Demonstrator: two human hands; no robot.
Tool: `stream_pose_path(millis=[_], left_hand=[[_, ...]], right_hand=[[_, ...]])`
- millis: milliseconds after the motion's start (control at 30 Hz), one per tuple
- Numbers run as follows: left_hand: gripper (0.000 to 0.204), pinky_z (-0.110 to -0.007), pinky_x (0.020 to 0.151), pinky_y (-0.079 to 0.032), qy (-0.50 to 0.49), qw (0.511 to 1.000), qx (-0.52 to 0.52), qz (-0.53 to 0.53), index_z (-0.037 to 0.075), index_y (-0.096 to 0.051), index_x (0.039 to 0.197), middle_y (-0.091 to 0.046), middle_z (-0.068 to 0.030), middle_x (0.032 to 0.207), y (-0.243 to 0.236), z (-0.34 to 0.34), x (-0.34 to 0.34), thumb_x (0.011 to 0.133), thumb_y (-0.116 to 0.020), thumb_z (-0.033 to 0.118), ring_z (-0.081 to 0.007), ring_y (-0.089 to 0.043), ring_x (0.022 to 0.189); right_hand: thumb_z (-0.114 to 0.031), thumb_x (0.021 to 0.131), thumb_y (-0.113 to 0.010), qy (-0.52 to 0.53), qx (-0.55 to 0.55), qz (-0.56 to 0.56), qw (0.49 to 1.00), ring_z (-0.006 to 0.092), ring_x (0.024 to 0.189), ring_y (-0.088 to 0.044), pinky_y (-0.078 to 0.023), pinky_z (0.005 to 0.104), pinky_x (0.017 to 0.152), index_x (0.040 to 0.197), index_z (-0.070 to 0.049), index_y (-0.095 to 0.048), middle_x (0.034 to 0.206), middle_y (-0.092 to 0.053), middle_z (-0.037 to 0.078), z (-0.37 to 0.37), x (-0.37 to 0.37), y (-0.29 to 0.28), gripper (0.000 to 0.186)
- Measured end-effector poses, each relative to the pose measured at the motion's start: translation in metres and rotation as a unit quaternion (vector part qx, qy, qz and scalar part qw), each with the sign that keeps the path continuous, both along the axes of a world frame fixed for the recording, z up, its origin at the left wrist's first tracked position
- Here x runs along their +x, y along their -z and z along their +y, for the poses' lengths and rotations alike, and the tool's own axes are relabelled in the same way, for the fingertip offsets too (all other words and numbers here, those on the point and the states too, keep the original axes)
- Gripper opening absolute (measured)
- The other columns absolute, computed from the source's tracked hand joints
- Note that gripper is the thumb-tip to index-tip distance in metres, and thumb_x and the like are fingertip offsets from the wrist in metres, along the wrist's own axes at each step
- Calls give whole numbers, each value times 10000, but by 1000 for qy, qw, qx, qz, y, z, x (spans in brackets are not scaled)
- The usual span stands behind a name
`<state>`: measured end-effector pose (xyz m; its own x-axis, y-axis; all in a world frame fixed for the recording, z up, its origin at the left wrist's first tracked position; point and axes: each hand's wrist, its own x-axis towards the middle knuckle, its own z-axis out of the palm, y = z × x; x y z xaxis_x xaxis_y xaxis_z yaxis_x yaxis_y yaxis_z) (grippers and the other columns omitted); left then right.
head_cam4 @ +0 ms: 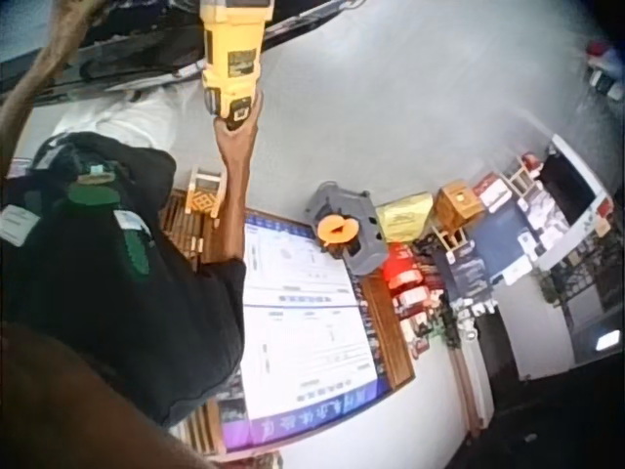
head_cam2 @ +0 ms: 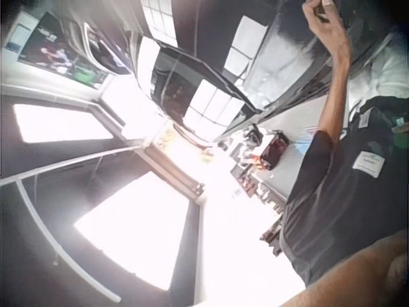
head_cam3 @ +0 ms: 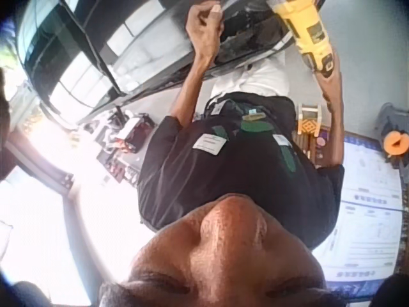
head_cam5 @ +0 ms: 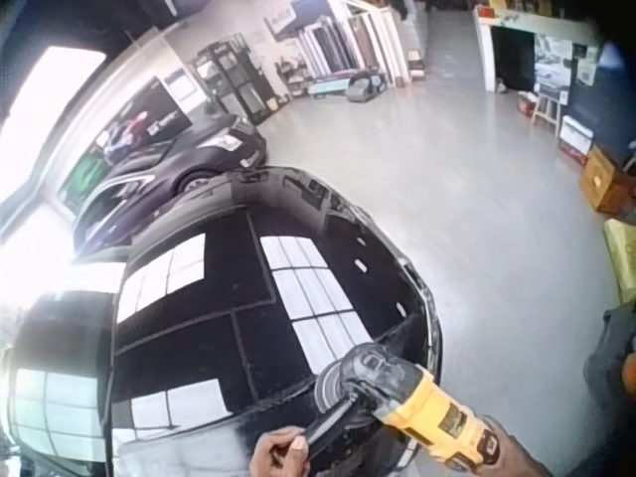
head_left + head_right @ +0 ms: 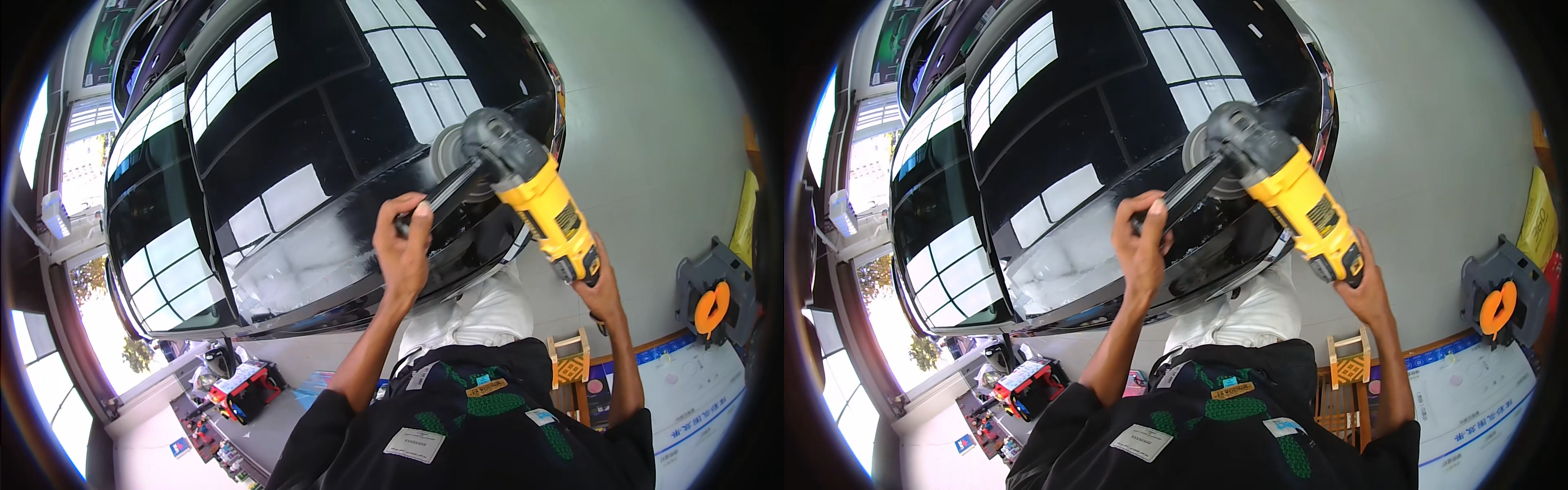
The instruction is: The person uses a yellow electric polisher to buff the hood of a black car. They apply a white polishing compound from a blue tube and continue polishing the surface with the machine.
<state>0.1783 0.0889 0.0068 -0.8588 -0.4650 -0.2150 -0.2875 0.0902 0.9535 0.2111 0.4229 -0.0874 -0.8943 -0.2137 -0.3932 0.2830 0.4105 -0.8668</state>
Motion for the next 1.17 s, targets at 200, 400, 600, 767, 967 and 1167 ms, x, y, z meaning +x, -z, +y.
stream_pose_path(millis=[200, 400, 600, 767, 967, 1167], left_hand=[[125, -195, 491, -422, -34, 999, 19, 9, 61, -610, 1040, -625, -82, 1136, -2, -27, 45, 940, -632, 132, -68, -519, 675], [244, -215, 404, -346, -200, 975, -93, 27, -12, -598, 1035, -628, -115, 900, -36, -104, 173, 960, -566, 219, -109, -483, 485], [135, -199, 357, -288, -318, 929, -185, 34, -2, -576, 928, -651, -144, 951, -100, -122, 248, 942, -561, 132, -70, -431, 444], [154, -197, 343, -270, -365, 887, -282, -5, -1, -617, 910, -641, -92, 757, -146, -101, 255, 915, -583, 148, -62, -424, 416], [163, -175, 375, -274, -339, 880, -331, 41, 12, -646, 911, -666, -87, 868, -205, -123, 266, 913, -618, 173, -37, -426, 447], [303, -202, 506, -347, -105, 936, -277, 188, 20, -628, 1095, -628, -56, 926, -263, -186, 299, 919, -644, 266, -46, -458, 570]], right_hand=[[11, 741, -656, -28, -15, -56, 998, 275, 1054, -662, -506, 358, 914, 1540, -110, -231, 1172, -652, 223, -12, 23, -13, 913], [-159, 734, -641, -256, -27, -139, 956, 508, 865, -645, -520, 510, 786, 1550, -176, -142, 886, -658, 334, -95, 35, -34, 957], [-225, 832, -688, -442, -139, -188, 866, 456, 990, -645, -490, 463, 884, 1559, -139, -75, 1063, -651, 311, -167, 22, -51, 955], [-228, 800, -786, -496, -174, -177, 832, 432, 1096, -625, -473, 433, 938, 1562, -128, -48, 1200, -619, 292, -185, 35, -58, 1065], [-172, 798, -802, -478, -197, -120, 847, 412, 1297, -502, -376, 410, 1087, 1566, -131, -67, 1388, -505, 272, -216, 62, -106, 1064], [26, 770, -755, -359, -252, -118, 891, 278, 1256, -528, -418, 373, 1069, 1566, -118, -104, 1395, -505, 175, -255, 128, -137, 1038]])
